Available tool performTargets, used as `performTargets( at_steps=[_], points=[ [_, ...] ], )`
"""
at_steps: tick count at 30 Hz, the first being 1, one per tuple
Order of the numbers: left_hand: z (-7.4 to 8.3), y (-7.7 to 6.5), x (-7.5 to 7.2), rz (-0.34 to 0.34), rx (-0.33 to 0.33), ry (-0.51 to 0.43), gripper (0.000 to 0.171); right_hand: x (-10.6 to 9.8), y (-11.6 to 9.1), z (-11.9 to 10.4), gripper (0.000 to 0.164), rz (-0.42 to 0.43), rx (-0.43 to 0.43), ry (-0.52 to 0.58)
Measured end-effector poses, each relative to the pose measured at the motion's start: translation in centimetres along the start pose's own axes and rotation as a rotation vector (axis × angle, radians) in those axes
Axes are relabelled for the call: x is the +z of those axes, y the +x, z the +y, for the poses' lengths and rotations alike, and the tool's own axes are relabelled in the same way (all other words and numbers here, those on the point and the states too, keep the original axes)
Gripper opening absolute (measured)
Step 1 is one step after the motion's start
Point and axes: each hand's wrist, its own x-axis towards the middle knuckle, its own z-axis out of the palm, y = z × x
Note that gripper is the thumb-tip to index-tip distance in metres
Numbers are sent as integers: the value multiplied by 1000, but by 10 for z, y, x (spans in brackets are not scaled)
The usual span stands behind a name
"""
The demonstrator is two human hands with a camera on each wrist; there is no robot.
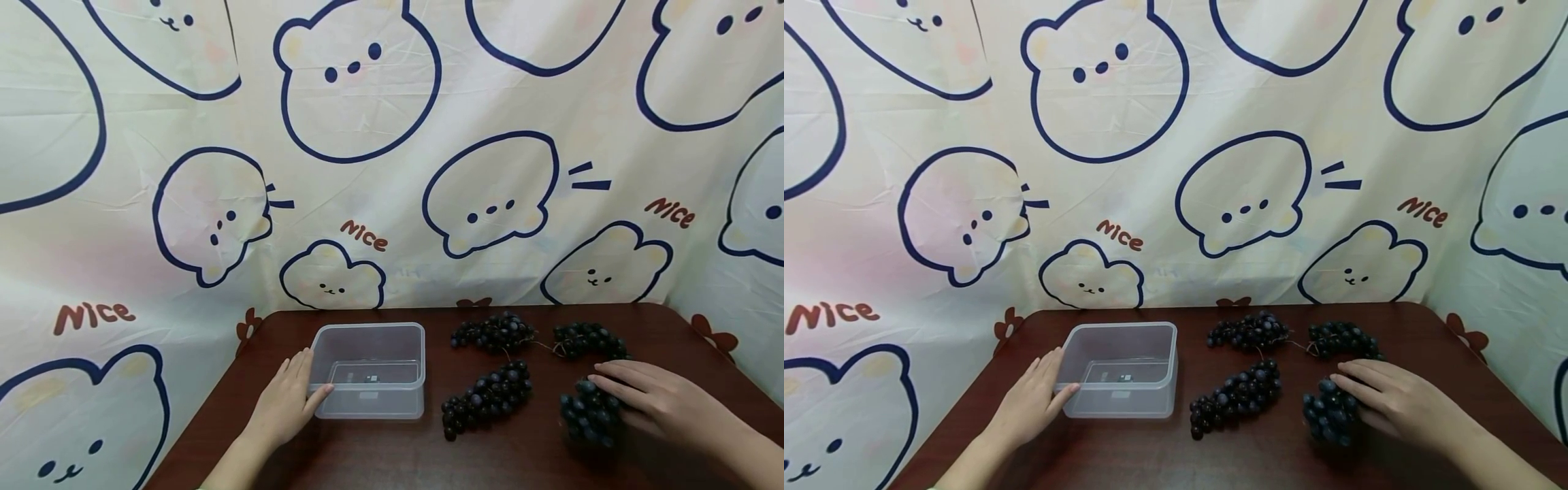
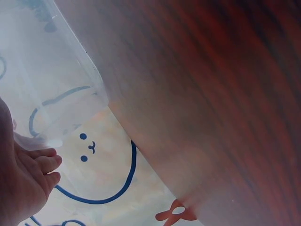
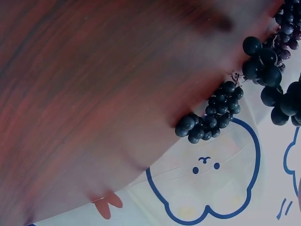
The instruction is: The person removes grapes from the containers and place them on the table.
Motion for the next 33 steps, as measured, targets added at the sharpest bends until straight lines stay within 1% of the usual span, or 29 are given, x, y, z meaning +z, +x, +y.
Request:
performTargets(
  at_steps=[6, 9, 13, 21, 27, 33],
  points=[
    [0, -1, 0, 8, 3, 1, 79, 1, -7, 2, 53, -84, 27, -11],
    [0, -1, 0, 11, 5, -3, 79, 5, -11, 4, 53, -84, 21, -9],
    [-1, -2, 1, 9, 5, -7, 78, 11, -15, 7, 53, -96, 42, 6],
    [-1, -1, 1, 12, 10, 1, 79, 15, -18, 12, 60, -194, 119, 5],
    [0, -1, 0, 7, 9, 1, 78, 20, -21, 17, 65, -255, 125, 10],
    [0, 0, 0, 5, 10, 0, 78, 25, -24, 19, 68, -286, 143, 25]
  ],
)
